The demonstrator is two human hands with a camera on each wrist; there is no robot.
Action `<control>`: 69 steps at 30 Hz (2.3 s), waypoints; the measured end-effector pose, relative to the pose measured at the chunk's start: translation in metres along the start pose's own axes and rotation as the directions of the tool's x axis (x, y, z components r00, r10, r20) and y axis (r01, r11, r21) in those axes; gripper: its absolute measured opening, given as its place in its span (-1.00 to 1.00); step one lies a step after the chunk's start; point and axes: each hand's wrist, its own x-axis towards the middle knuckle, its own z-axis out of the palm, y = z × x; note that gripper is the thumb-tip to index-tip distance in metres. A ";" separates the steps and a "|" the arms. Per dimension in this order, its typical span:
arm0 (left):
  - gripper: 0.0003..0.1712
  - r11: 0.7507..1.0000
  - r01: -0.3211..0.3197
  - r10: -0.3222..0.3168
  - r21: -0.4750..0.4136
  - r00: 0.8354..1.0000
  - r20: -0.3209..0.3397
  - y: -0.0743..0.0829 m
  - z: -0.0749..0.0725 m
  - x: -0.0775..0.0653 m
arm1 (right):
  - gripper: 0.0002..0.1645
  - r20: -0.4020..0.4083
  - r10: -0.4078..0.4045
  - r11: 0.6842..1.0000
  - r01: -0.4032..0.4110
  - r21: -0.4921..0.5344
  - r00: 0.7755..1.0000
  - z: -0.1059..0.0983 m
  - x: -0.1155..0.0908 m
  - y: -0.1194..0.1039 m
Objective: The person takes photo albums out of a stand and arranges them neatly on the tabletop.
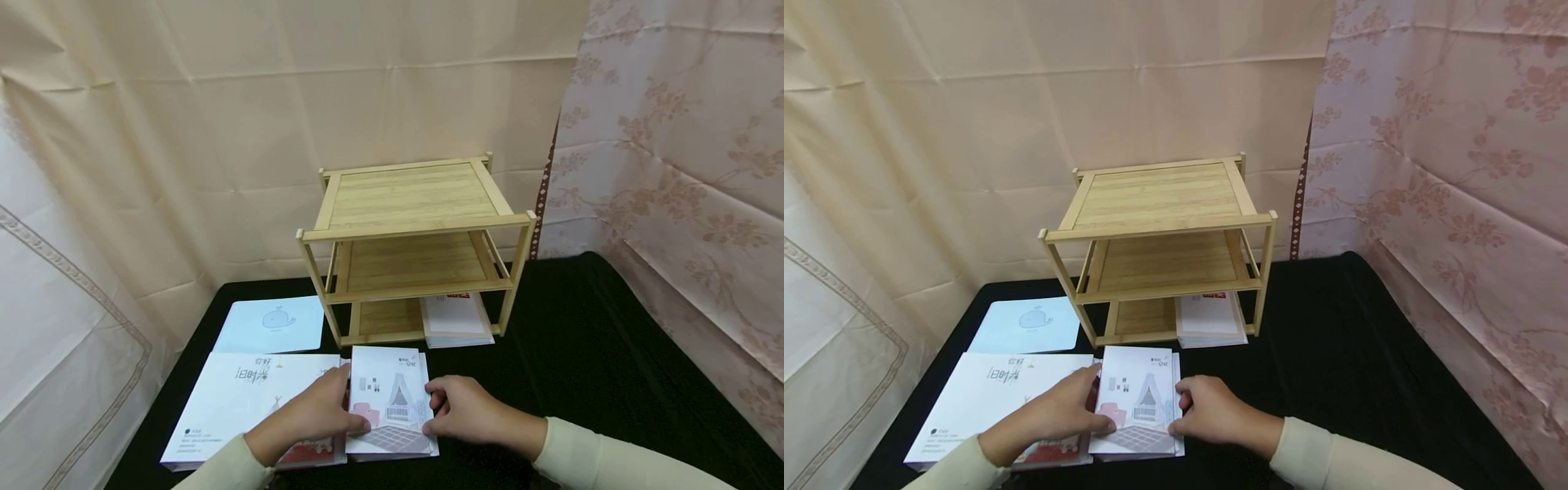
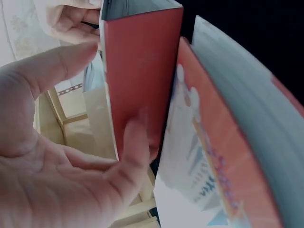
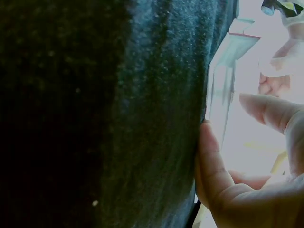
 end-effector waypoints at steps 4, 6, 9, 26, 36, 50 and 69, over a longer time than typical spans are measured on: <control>0.11 0.991 0.030 -0.015 0.134 0.993 -0.114 0.005 0.004 0.003 | -0.26 -0.012 -0.007 1.000 0.007 -0.010 1.000 -0.002 0.002 0.000; 0.17 0.980 0.047 -0.018 0.193 0.989 -0.147 0.008 0.006 0.005 | -0.33 -0.030 -0.035 0.999 0.035 -0.028 0.999 -0.003 0.002 -0.001; 0.21 0.970 0.047 -0.005 0.240 0.985 -0.172 0.016 0.003 0.009 | -0.40 -0.068 -0.086 0.995 0.083 -0.052 0.994 -0.007 0.004 -0.003; 0.09 0.998 -0.006 0.020 0.056 0.967 -0.256 0.046 -0.019 0.032 | -0.54 -0.233 -0.130 0.991 0.122 -0.048 0.964 -0.045 0.018 -0.016; -0.02 0.998 -0.015 -0.001 -0.065 0.970 -0.244 0.067 -0.027 0.043 | -0.36 -0.286 -0.111 0.994 0.104 -0.038 0.952 -0.068 0.016 -0.017; -0.02 0.982 0.028 -0.061 -0.186 0.983 -0.175 0.069 -0.009 0.081 | -0.17 -0.356 0.032 0.999 -0.025 0.023 0.934 -0.092 0.022 -0.002; -0.02 0.924 -0.045 -0.057 -0.378 0.965 -0.255 0.066 0.014 0.107 | -0.02 -0.358 0.131 0.991 -0.113 0.070 0.925 -0.102 0.030 0.020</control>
